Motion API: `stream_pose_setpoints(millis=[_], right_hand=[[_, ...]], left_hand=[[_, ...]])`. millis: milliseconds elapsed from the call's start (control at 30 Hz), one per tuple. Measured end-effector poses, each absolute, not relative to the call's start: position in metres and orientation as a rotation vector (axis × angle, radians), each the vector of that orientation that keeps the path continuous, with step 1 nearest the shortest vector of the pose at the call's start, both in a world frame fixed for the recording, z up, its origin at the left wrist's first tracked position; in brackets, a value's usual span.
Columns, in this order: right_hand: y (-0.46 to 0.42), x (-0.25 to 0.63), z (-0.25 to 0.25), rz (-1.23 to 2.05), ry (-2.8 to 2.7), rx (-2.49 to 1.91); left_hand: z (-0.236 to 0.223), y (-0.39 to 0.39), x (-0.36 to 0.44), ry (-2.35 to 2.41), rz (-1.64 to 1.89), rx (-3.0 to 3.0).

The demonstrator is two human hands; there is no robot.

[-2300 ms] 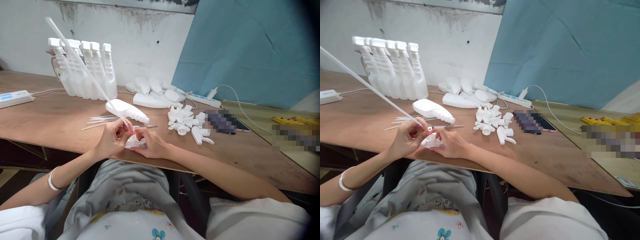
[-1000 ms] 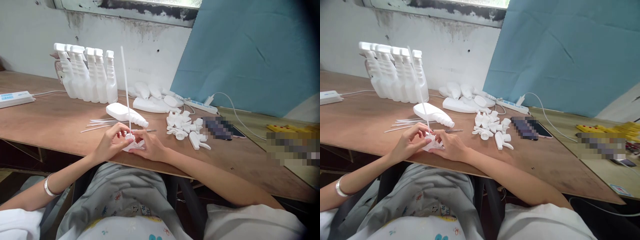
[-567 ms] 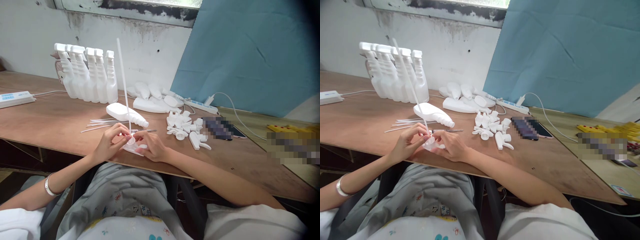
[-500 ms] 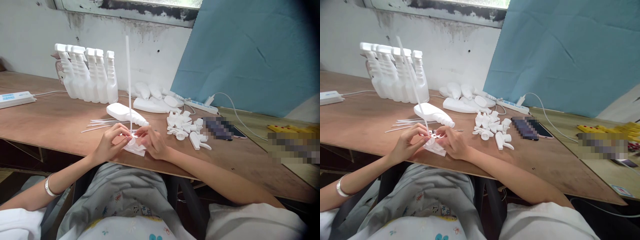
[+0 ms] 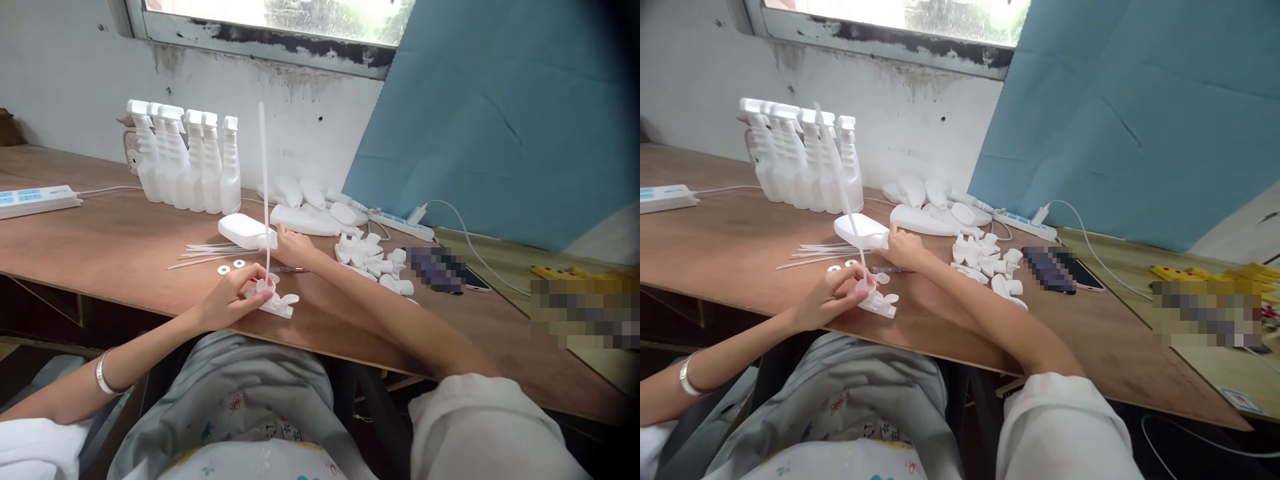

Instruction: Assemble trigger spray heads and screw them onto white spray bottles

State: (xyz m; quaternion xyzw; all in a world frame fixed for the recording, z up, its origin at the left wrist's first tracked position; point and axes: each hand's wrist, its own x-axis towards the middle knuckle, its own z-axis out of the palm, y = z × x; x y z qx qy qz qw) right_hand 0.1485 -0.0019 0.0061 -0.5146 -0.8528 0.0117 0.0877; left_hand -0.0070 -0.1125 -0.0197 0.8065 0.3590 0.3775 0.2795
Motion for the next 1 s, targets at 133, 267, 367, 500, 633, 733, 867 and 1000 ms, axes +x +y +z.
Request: stream_pose_setpoints(millis=[133, 267, 367, 500, 633, 733, 867, 1000], right_hand=[[-0.001, 0.147, 0.008, 0.089, -2.536, -1.535], [-0.006, 0.16, 0.014, 0.13, -2.446, -1.482], [-0.005, 0.175, 0.019, 0.341, -2.207, -1.381], [0.004, 0.19, 0.029, 0.889, -1.658, -1.187], [0.015, 0.198, 0.048, 1.161, -1.146, -0.959], [0.022, 0.206, 0.063, 1.173, -0.898, -0.758], [0.027, 0.222, 0.075, 1.09, -0.743, -0.62], [0.032, 0.235, 0.074, 0.968, -0.653, -0.663]], left_hand=[[-0.023, -0.111, -0.006, 0.997, 0.967, 2.091], [-0.024, -0.108, -0.006, 1.023, 0.987, 2.015], [-0.024, -0.107, -0.009, 1.088, 1.023, 1.924], [-0.019, -0.108, -0.018, 1.132, 1.062, 1.851], [-0.013, -0.11, -0.024, 1.203, 1.045, 1.952], [-0.013, -0.111, -0.022, 1.174, 1.002, 2.018], [-0.016, -0.11, -0.021, 1.101, 0.942, 2.048], [-0.019, -0.109, -0.024, 1.047, 0.969, 2.047]])
